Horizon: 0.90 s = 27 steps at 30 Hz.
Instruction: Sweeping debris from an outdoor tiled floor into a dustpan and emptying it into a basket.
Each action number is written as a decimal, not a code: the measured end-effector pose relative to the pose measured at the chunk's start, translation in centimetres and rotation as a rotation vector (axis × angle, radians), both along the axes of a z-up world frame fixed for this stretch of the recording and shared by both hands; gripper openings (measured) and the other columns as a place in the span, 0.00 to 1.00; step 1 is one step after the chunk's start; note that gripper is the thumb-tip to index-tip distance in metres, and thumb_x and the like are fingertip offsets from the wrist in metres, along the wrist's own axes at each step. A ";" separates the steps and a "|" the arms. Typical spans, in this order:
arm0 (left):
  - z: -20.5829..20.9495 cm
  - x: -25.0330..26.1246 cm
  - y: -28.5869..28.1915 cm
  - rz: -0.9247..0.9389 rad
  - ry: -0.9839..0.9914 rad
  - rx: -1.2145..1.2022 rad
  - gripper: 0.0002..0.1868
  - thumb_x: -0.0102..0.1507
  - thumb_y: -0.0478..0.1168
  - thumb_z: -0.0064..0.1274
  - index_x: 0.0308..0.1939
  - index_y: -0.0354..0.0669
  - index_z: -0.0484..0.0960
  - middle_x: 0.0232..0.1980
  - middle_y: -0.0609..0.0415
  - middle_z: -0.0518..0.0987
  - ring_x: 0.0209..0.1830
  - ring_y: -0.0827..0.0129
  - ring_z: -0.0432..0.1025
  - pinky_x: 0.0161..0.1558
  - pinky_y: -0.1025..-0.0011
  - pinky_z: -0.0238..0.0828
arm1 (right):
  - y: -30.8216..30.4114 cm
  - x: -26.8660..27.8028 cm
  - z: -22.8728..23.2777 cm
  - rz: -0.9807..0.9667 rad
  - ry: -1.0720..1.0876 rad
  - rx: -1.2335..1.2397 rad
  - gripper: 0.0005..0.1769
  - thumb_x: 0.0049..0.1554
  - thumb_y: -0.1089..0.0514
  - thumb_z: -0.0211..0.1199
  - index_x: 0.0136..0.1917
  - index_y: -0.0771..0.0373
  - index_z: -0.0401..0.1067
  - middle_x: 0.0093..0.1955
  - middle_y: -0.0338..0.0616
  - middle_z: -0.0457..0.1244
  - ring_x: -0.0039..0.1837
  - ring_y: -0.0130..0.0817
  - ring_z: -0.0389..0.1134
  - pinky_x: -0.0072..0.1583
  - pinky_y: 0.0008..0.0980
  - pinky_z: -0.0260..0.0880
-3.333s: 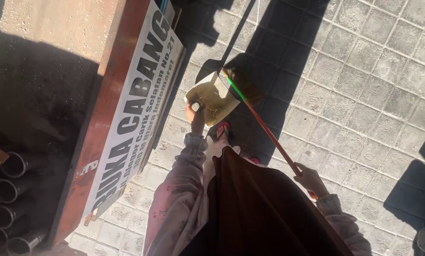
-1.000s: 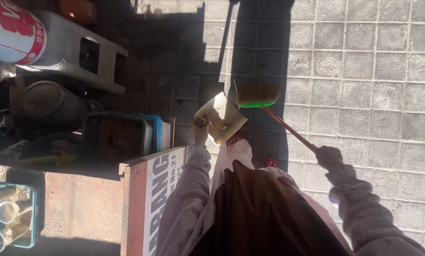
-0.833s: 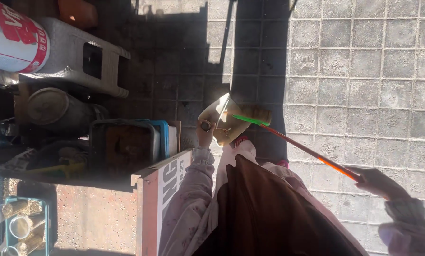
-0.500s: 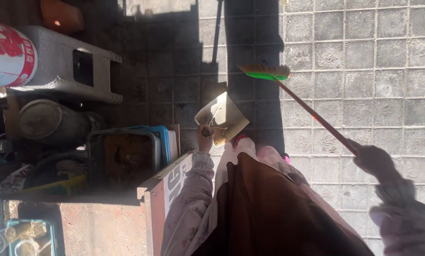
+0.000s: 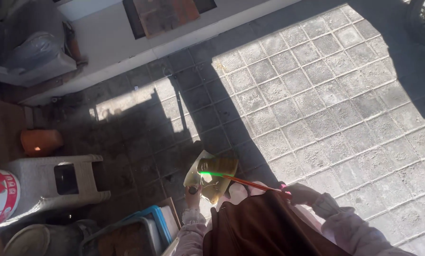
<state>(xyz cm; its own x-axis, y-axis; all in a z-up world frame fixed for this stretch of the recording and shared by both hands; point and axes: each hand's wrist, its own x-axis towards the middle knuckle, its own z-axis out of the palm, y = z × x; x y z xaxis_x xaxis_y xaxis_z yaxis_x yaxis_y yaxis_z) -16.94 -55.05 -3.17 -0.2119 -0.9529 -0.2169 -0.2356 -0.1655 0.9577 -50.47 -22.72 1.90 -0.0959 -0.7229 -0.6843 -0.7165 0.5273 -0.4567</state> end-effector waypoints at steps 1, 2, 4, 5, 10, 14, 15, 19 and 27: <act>0.0 -0.1 -0.1 -0.013 -0.001 -0.003 0.22 0.51 0.41 0.72 0.39 0.40 0.75 0.39 0.52 0.78 0.36 0.68 0.73 0.36 0.66 0.73 | 0.8 0.2 1.6 -0.013 -0.001 -0.003 0.28 0.50 0.58 0.68 0.65 0.46 0.72 0.45 0.45 0.72 0.46 0.40 0.74 0.48 0.37 0.74; 0.1 -0.4 0.0 -0.002 -0.110 0.028 0.22 0.51 0.43 0.73 0.40 0.40 0.76 0.38 0.51 0.78 0.34 0.66 0.73 0.35 0.65 0.72 | 1.6 0.1 3.3 -0.036 -0.021 0.083 0.33 0.49 0.58 0.70 0.68 0.45 0.70 0.46 0.44 0.72 0.46 0.39 0.73 0.49 0.37 0.73; -0.1 -0.9 0.2 0.002 -0.216 0.051 0.23 0.51 0.45 0.73 0.40 0.40 0.78 0.37 0.50 0.79 0.32 0.64 0.73 0.34 0.64 0.72 | 3.4 -0.1 5.6 -0.066 -0.038 0.163 0.37 0.49 0.57 0.71 0.71 0.43 0.67 0.46 0.44 0.72 0.47 0.38 0.72 0.50 0.38 0.73; -0.2 -1.1 0.3 0.033 -0.264 0.090 0.22 0.52 0.47 0.72 0.40 0.41 0.79 0.35 0.50 0.80 0.32 0.65 0.73 0.36 0.65 0.72 | 4.3 -0.2 6.2 -0.175 -0.068 0.178 0.39 0.49 0.58 0.71 0.72 0.42 0.66 0.46 0.43 0.72 0.45 0.37 0.72 0.49 0.39 0.74; -2.0 -4.4 -1.2 0.113 -0.259 0.026 0.22 0.43 0.39 0.74 0.38 0.43 0.81 0.38 0.56 0.81 0.36 0.71 0.76 0.40 0.68 0.73 | 7.9 -4.0 4.2 -0.342 -0.180 0.113 0.39 0.50 0.56 0.75 0.73 0.41 0.67 0.46 0.40 0.73 0.44 0.29 0.74 0.49 0.34 0.75; -1.2 -5.3 -2.1 0.219 0.056 0.028 0.18 0.56 0.39 0.71 0.42 0.43 0.76 0.36 0.58 0.75 0.34 0.72 0.68 0.36 0.69 0.68 | 7.1 -7.2 5.8 -0.510 -0.218 0.132 0.40 0.51 0.55 0.72 0.75 0.42 0.63 0.44 0.42 0.73 0.39 0.31 0.70 0.44 0.34 0.76; -0.6 -5.5 -2.5 0.255 0.078 0.069 0.18 0.58 0.38 0.70 0.44 0.45 0.75 0.36 0.60 0.72 0.33 0.73 0.66 0.35 0.70 0.66 | 7.1 -8.1 5.6 -0.553 -0.234 0.119 0.40 0.52 0.53 0.73 0.76 0.42 0.62 0.45 0.41 0.72 0.39 0.31 0.70 0.44 0.33 0.77; 1.4 -7.1 -3.8 0.283 0.329 0.235 0.20 0.56 0.36 0.67 0.46 0.52 0.73 0.35 0.62 0.70 0.31 0.75 0.65 0.29 0.72 0.60 | 6.7 -14.5 4.2 -0.568 -0.218 0.075 0.39 0.54 0.50 0.73 0.76 0.44 0.63 0.42 0.47 0.71 0.36 0.32 0.67 0.42 0.35 0.74; 1.9 -14.0 -5.0 0.274 0.248 0.284 0.18 0.59 0.36 0.67 0.43 0.50 0.71 0.39 0.61 0.71 0.32 0.77 0.64 0.28 0.77 0.62 | 6.7 -28.3 4.0 -0.498 0.236 -0.050 0.44 0.50 0.42 0.73 0.76 0.45 0.62 0.41 0.48 0.74 0.43 0.38 0.78 0.50 0.39 0.80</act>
